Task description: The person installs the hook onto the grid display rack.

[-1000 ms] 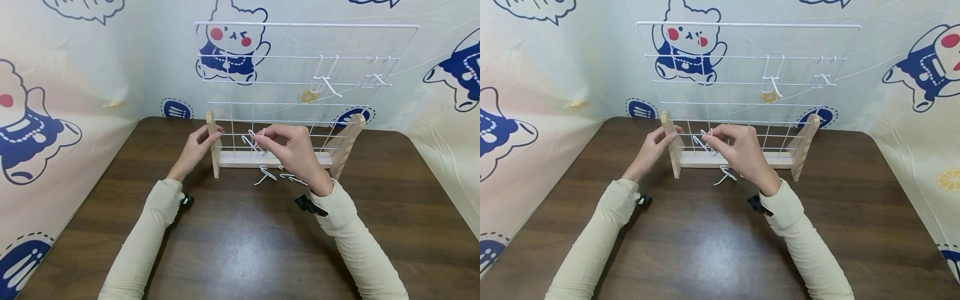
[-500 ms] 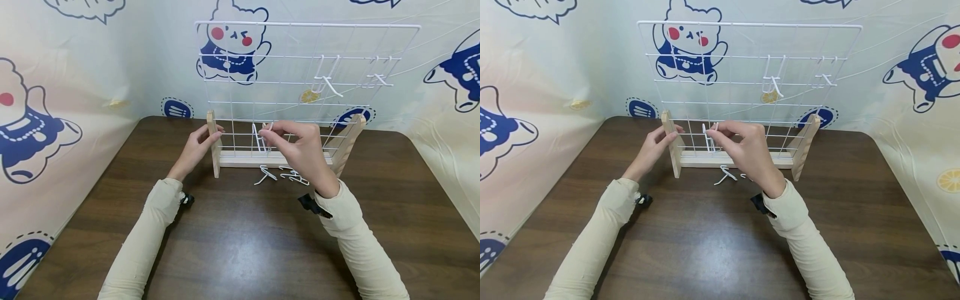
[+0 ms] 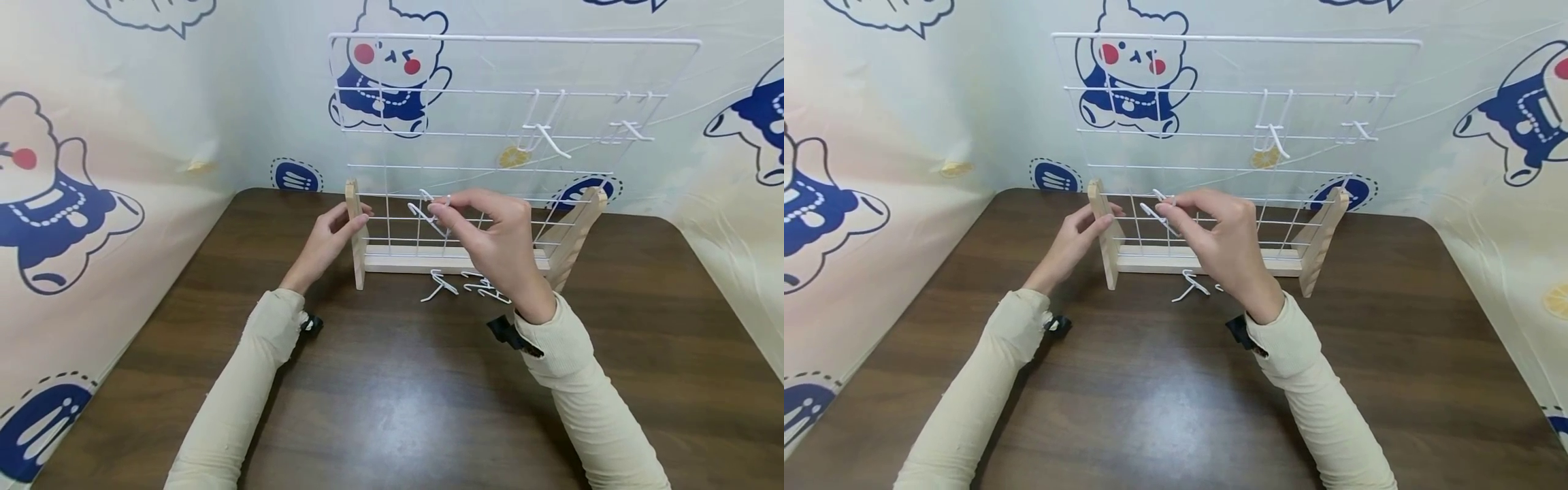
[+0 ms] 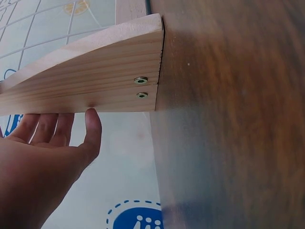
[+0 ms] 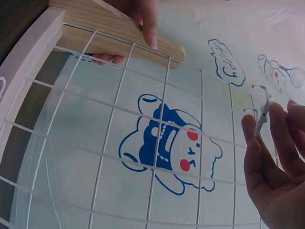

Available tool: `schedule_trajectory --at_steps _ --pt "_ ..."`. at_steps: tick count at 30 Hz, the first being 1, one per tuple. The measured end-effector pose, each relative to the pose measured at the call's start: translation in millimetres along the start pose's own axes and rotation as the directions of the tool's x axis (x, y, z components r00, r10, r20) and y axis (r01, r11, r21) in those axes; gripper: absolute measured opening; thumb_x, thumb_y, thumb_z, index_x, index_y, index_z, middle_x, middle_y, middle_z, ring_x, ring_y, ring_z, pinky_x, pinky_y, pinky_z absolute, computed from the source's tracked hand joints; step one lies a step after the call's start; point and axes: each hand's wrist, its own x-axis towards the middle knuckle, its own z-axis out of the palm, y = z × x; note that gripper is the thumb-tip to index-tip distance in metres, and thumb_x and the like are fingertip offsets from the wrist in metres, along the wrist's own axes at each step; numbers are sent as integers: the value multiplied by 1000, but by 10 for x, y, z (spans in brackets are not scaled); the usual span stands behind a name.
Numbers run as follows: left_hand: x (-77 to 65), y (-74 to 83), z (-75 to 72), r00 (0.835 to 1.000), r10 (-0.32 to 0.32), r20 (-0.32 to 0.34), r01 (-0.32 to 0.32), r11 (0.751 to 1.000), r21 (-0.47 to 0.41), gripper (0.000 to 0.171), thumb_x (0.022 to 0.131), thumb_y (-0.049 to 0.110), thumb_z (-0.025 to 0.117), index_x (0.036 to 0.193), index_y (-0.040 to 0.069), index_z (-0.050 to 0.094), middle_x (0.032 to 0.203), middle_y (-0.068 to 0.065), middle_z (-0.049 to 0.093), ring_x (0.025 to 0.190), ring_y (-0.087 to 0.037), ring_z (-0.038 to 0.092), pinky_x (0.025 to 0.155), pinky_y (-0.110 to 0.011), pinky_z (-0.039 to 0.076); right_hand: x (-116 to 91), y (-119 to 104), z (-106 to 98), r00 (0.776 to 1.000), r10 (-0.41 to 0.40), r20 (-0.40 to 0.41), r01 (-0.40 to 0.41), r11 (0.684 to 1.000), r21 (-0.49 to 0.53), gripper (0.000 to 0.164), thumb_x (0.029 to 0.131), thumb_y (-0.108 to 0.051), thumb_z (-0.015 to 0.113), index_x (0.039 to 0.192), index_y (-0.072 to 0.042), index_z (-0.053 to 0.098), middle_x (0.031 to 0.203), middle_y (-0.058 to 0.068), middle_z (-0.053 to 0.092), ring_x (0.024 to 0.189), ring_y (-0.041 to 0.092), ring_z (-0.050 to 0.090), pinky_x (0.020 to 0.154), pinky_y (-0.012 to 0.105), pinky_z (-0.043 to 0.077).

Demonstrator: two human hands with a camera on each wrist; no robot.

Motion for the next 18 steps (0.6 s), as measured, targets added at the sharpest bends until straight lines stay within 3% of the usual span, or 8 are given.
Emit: schedule_trajectory --at_steps 4,11,18 --pt "-2 -7 -4 1000 -1 -4 1 1000 -5 34 102 25 56 128 3 58 131 -17 59 118 -22 55 103 -50 43 8 0 20 999 19 -27 -19 1000 8 3 86 2 74 85 1 77 81 10 75 70 11 68 71 22 52" --pt "-3 -4 -3 1000 -5 -9 5 1000 -1 36 101 26 57 129 3 58 131 -16 58 119 -24 54 104 -50 43 24 8 46 987 52 -149 -45 998 50 4 85 1 76 82 3 75 82 10 74 80 16 65 76 28 49" --pt "-13 -1 -10 1000 -3 -4 3 1000 2 34 102 25 57 128 4 58 132 -16 58 120 -27 54 103 -50 44 119 4 70 979 22 -205 -7 997 74 5 82 8 75 80 3 75 82 12 74 77 16 65 74 27 51"
